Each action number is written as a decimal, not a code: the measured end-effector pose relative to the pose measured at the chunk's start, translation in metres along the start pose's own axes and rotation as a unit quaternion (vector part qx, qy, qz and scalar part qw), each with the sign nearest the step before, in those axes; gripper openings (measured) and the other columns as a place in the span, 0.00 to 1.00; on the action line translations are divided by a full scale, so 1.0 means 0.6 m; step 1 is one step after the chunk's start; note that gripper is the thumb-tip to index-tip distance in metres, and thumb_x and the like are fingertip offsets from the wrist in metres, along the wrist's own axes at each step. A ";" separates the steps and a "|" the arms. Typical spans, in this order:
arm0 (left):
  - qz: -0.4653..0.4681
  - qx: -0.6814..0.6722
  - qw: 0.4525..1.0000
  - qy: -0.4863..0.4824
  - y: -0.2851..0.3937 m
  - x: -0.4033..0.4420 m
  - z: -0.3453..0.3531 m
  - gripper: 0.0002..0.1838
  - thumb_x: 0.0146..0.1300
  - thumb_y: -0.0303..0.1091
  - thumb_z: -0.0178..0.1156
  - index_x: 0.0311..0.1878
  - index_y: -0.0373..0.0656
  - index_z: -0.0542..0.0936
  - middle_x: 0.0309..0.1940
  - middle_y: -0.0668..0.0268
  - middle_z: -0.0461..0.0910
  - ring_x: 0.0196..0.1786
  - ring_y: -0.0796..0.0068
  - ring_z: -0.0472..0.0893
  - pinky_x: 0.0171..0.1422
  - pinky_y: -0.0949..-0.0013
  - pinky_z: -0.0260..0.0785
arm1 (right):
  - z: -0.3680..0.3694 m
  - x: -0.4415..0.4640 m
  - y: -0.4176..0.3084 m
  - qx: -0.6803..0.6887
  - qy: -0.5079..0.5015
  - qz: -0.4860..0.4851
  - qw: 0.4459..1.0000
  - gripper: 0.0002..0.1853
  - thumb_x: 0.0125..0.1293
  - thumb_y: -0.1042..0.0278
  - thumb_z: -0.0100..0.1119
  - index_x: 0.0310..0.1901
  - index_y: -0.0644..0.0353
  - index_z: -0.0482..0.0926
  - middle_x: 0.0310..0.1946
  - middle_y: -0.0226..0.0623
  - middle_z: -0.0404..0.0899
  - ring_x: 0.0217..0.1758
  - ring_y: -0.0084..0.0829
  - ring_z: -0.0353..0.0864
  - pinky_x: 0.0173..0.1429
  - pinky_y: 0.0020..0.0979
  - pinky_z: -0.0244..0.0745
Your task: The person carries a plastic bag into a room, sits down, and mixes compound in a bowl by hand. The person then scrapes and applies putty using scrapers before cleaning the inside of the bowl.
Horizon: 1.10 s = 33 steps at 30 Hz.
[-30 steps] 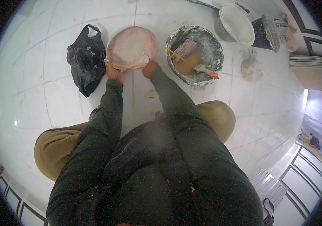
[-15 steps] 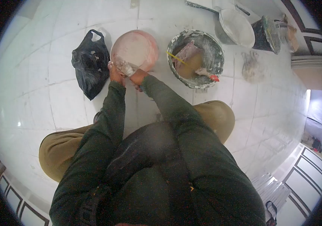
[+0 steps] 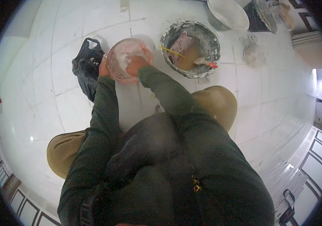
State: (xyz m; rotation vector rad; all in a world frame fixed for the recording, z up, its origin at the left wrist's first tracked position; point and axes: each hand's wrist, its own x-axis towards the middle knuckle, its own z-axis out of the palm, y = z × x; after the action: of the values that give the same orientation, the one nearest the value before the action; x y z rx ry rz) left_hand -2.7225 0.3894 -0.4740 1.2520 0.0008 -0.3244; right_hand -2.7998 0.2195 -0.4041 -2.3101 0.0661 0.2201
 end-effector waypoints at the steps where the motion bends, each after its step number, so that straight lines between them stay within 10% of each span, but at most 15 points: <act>1: 0.003 0.002 1.000 -0.010 -0.005 0.000 -0.002 0.22 0.65 0.39 0.43 0.58 0.38 0.67 0.54 0.61 0.69 0.56 0.71 0.68 0.60 0.71 0.58 | -0.006 0.000 -0.007 0.011 0.002 -0.009 1.000 0.20 0.48 0.65 0.50 0.41 0.69 0.76 0.38 0.55 0.76 0.45 0.49 0.75 0.51 0.38 0.70; 7: -0.068 0.074 0.994 0.041 0.026 -0.025 0.026 0.20 0.65 0.39 0.44 0.55 0.37 0.71 0.52 0.60 0.72 0.53 0.71 0.71 0.58 0.70 0.61 | -0.014 0.027 -0.024 0.041 0.074 0.090 0.992 0.18 0.50 0.63 0.50 0.38 0.70 0.77 0.36 0.56 0.77 0.42 0.48 0.77 0.47 0.38 0.72; 11: 0.127 0.314 0.941 -0.018 0.015 -0.039 0.039 0.19 0.64 0.39 0.47 0.50 0.37 0.75 0.45 0.59 0.76 0.46 0.70 0.75 0.51 0.70 0.65 | 0.018 0.018 -0.031 0.013 -0.047 0.064 0.997 0.17 0.52 0.62 0.51 0.40 0.64 0.77 0.36 0.54 0.77 0.41 0.46 0.77 0.45 0.38 0.72; 19: 0.000 0.315 0.947 0.063 -0.052 -0.077 0.051 0.20 0.62 0.42 0.49 0.46 0.34 0.76 0.37 0.53 0.79 0.40 0.65 0.77 0.47 0.67 0.66 | 0.032 -0.065 -0.042 -0.122 -0.322 0.052 0.937 0.13 0.50 0.62 0.55 0.27 0.65 0.80 0.29 0.52 0.78 0.36 0.44 0.80 0.42 0.37 0.73; 33: 0.060 0.348 0.935 -0.041 0.079 0.014 0.074 0.19 0.60 0.40 0.51 0.50 0.39 0.75 0.43 0.56 0.78 0.47 0.66 0.77 0.51 0.68 0.66 | -0.017 -0.005 -0.013 -0.008 -0.064 -0.002 0.998 0.26 0.53 0.69 0.48 0.57 0.59 0.66 0.40 0.56 0.75 0.44 0.47 0.75 0.50 0.39 0.69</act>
State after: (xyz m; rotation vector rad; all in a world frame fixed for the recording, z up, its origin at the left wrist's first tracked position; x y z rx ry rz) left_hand -2.7106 0.3591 -0.4173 1.9308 -0.2834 -0.2765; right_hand -2.8005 0.2174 -0.3911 -2.3067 -0.0056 0.3678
